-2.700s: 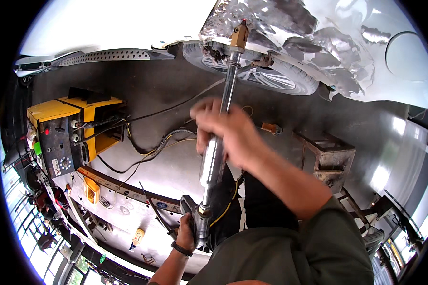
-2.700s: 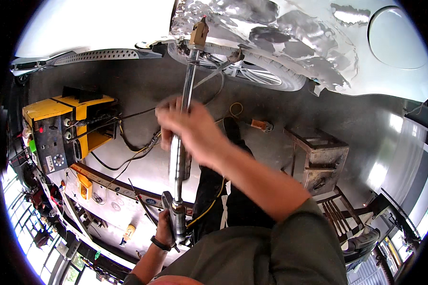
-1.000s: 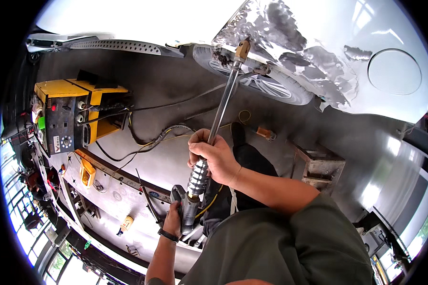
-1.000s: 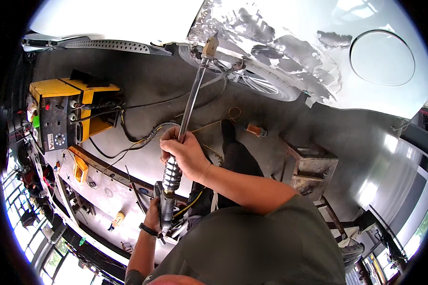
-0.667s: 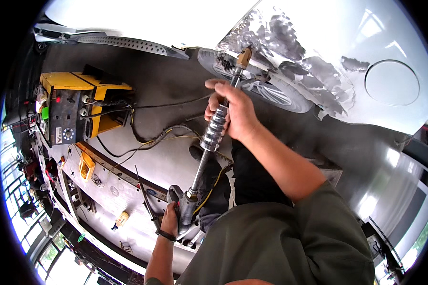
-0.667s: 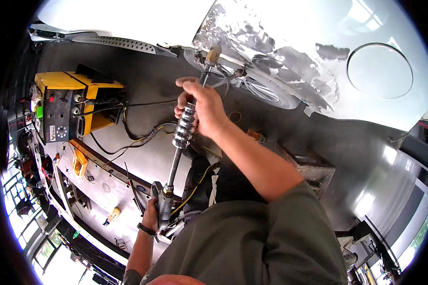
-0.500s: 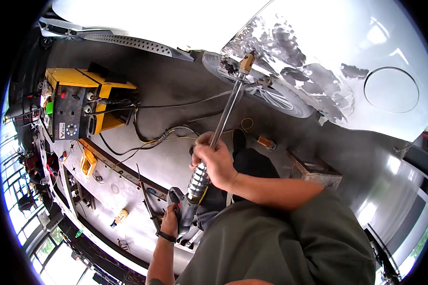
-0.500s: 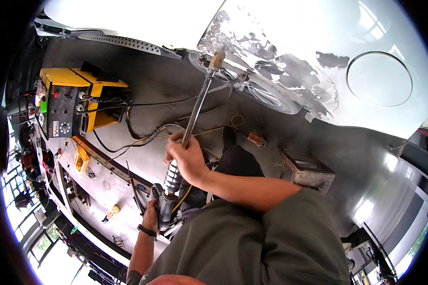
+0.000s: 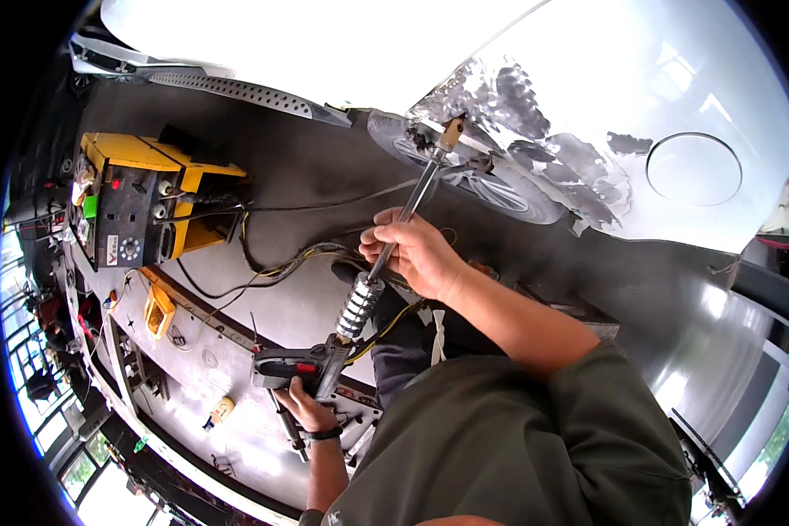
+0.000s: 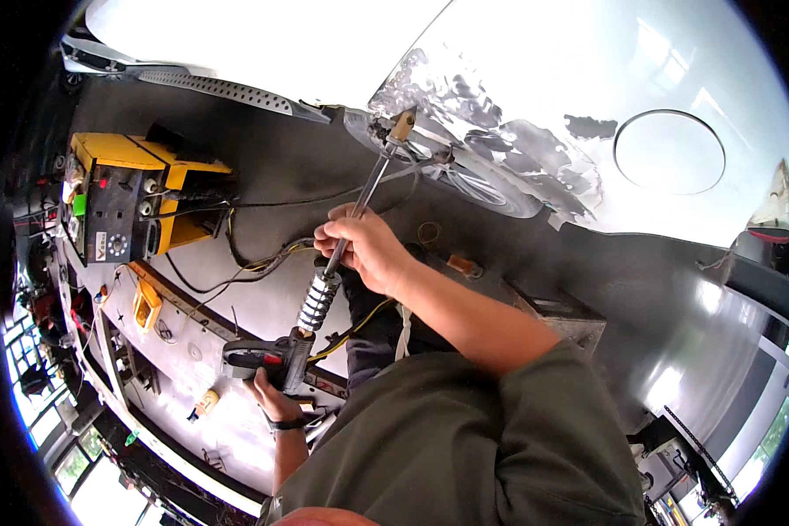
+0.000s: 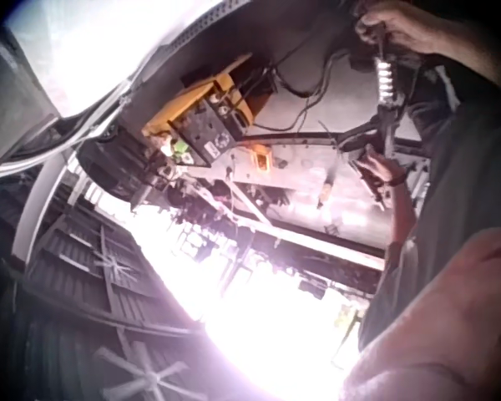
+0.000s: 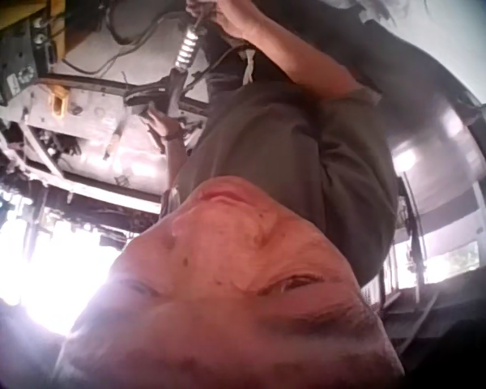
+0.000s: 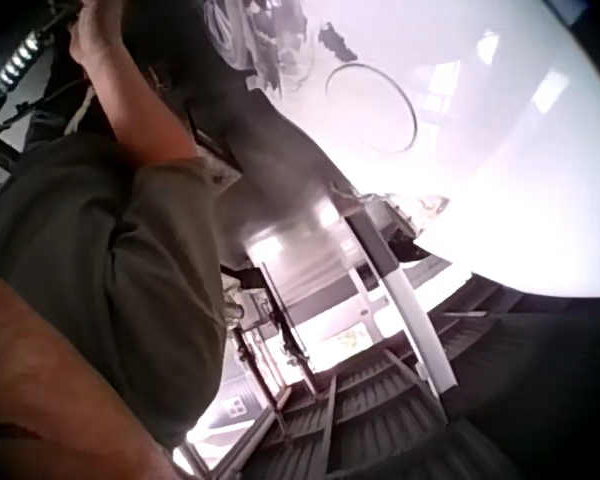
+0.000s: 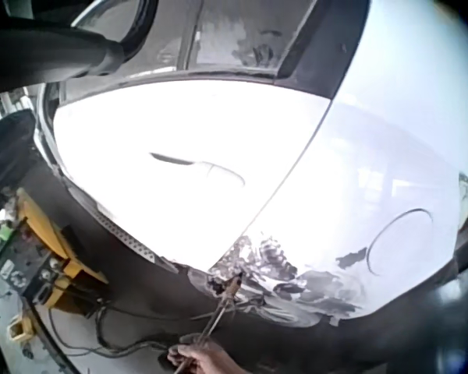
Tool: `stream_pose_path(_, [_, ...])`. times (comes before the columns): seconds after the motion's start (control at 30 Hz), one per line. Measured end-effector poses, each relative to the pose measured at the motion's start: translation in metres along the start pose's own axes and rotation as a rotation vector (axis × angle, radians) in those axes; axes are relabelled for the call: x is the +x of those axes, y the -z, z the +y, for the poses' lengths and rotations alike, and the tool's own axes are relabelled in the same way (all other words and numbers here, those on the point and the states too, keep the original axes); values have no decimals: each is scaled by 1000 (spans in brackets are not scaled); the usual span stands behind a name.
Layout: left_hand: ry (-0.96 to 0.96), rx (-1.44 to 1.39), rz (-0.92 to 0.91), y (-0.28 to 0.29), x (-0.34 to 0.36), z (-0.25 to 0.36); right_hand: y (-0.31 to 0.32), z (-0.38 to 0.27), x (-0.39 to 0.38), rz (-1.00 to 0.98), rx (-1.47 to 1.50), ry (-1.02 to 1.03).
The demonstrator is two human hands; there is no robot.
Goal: The person uses a dent puller on a white car by welding the tool to the metal and sliding a weight along the shaft to pull the dented surface. They repeat this action across an area of the car's body panel where the paint has been removed.
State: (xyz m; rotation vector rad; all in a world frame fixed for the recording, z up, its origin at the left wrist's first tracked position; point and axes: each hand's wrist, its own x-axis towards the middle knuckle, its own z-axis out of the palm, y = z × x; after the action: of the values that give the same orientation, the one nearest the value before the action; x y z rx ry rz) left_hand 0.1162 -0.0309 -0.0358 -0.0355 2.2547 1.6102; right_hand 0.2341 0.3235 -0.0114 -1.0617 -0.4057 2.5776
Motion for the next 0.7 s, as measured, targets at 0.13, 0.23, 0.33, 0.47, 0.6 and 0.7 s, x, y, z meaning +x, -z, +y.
stream_pose_path(0.13, [694,305,-518,6,71,-50,-2,18,-5,123,-119,109])
stream_pose_path(0.23, [1412,219,-880,-12,80,-27,-5,28,-7,129,-206,180])
stream_pose_path(0.33, [1250,213,-813,-6,67,-47,-3,36,-12,145,-205,142])
stream_pose_path(0.47, [1104,190,-760,-7,53,-47,6,29,-13,146,-153,143])
stream_pose_path(0.6, [1004,208,-725,-13,43,-34,7,22,-7,102,-135,133])
stream_pose_path(0.7, [939,257,-661,-12,41,-31,9,23,-5,92,-131,133])
